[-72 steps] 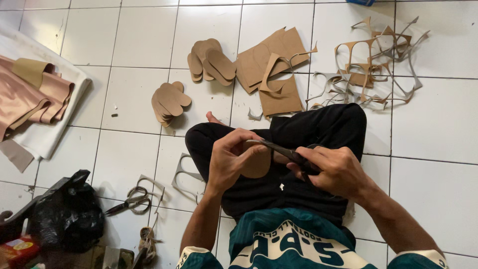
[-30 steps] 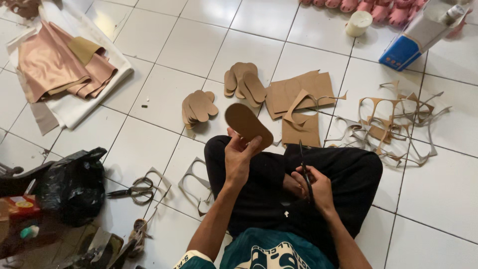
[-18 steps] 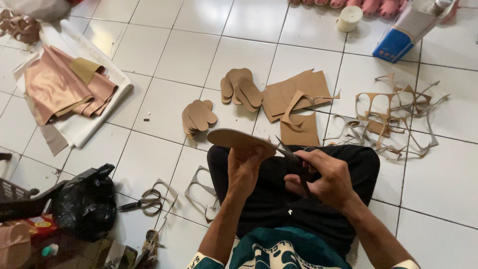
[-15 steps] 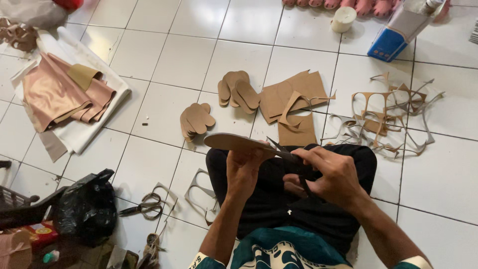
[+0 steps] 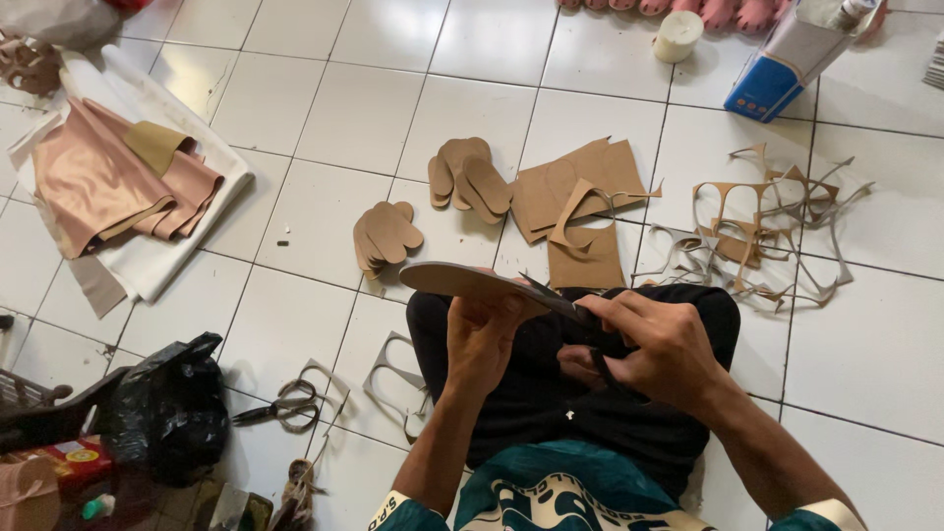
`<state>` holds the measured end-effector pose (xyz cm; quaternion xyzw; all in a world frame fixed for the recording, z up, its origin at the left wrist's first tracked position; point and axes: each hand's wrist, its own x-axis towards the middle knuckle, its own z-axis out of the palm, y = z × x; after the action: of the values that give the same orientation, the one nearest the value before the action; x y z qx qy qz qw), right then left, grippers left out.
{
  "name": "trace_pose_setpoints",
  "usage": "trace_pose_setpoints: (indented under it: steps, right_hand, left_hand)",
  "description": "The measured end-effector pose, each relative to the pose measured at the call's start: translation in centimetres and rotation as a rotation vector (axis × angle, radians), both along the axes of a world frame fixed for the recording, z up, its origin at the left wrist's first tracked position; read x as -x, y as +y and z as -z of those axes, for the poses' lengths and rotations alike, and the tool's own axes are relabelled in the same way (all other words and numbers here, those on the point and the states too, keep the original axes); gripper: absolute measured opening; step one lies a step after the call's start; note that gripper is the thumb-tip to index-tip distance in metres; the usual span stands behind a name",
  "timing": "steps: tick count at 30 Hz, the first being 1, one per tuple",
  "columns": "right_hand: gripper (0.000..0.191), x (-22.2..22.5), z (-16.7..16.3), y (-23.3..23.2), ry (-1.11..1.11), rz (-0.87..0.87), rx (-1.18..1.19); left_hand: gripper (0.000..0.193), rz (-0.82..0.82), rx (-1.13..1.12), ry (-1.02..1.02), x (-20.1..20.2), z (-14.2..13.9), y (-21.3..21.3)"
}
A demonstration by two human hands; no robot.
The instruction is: The person sits cross-legged on the workshop floor cutting insole shapes from sheets of stiff cardboard using scissors. They trim the curved edges of each cut piece, stack the finished insoles with a pile of similar pieces, and pick up new cardboard to continue cutting.
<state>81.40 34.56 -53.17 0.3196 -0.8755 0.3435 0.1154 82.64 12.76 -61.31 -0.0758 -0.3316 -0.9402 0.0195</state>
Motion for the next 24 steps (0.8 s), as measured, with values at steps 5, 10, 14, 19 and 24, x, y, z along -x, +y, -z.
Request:
trace_pose_setpoints:
  steps: [5, 10, 14, 19, 24]
  right_hand:
    - [0.052, -0.3, -0.1, 0.1, -0.032, -0.009, -0.012]
    - [0.051, -0.5, -0.4, 0.2, -0.043, -0.031, -0.042]
    - [0.051, -0.7, -0.2, 0.3, -0.071, -0.041, -0.066]
    - [0.045, -0.8, 0.2, 0.7, -0.018, -0.044, -0.117]
    - [0.056, 0.1, 1.3, 0.9, -0.088, 0.050, 0.017]
  left_hand:
    - [0.030, -0.017, 0.023, -0.021, -0.1, 0.1, -0.8]
    - [0.019, 0.018, 0.096, 0.066, -0.1, -0.2, -1.5]
    - [0.021, 0.032, 0.156, 0.042, -0.3, -0.2, -2.1]
    - [0.025, 0.021, 0.190, 0.004, -0.4, 0.1, -2.2]
    - [0.027, -0.106, 0.250, -0.129, -0.7, -0.7, -1.8]
